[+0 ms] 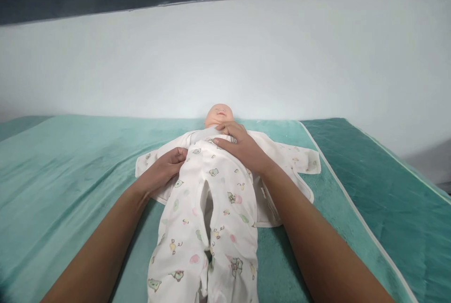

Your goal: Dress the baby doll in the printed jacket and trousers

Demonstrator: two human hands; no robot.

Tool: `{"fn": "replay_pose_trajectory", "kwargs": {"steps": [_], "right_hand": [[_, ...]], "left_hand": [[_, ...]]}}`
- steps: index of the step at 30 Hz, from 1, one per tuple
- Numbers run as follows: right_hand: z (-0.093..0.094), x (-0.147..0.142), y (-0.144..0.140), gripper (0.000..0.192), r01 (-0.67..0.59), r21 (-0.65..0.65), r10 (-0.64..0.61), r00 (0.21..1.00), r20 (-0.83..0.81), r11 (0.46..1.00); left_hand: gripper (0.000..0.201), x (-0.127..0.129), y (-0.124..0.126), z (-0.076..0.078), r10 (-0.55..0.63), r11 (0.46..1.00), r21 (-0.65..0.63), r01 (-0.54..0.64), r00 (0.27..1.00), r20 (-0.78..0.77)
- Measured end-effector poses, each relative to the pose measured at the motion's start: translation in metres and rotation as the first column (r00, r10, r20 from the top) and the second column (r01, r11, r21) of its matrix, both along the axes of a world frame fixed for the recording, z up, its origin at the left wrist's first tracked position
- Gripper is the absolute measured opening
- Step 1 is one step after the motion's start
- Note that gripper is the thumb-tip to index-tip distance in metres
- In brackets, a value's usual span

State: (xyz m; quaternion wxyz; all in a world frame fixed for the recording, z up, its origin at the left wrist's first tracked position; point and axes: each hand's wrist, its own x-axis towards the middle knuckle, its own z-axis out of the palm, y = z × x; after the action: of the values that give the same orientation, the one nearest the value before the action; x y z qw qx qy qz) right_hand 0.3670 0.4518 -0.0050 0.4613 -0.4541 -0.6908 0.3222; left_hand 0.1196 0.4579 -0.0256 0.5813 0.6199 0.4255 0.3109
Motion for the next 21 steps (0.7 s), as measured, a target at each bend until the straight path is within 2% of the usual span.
{"fn": "replay_pose_trajectory", "kwargs": {"steps": [5,10,15,21], "right_hand": [[0.001,-0.003,-0.002,0.027,0.009,-0.032,-0.012,0.996,-0.088,0.999],[0.001,-0.003,-0.003,0.025,0.041,-0.06,-0.048,0.992,-0.121,0.997],[0.002,-0.001,-0.003,0.024,0.046,-0.077,-0.055,0.991,-0.121,0.996],[-0.002,0.007,-0.001,0.021,0.057,-0.074,-0.068,0.987,-0.146,0.996]], "left_hand": [[0.027,-0.003,0.002,0.004,-0.06,0.997,-0.047,0.059,0.998,-0.031],[0.02,-0.006,0.004,0.001,-0.106,0.994,-0.022,0.105,0.992,-0.071],[0.025,-0.007,0.0,0.003,-0.087,0.995,0.052,0.088,0.996,-0.011],[0.031,-0.008,0.0,0.0,-0.042,0.999,0.031,0.041,0.999,0.027]]}}
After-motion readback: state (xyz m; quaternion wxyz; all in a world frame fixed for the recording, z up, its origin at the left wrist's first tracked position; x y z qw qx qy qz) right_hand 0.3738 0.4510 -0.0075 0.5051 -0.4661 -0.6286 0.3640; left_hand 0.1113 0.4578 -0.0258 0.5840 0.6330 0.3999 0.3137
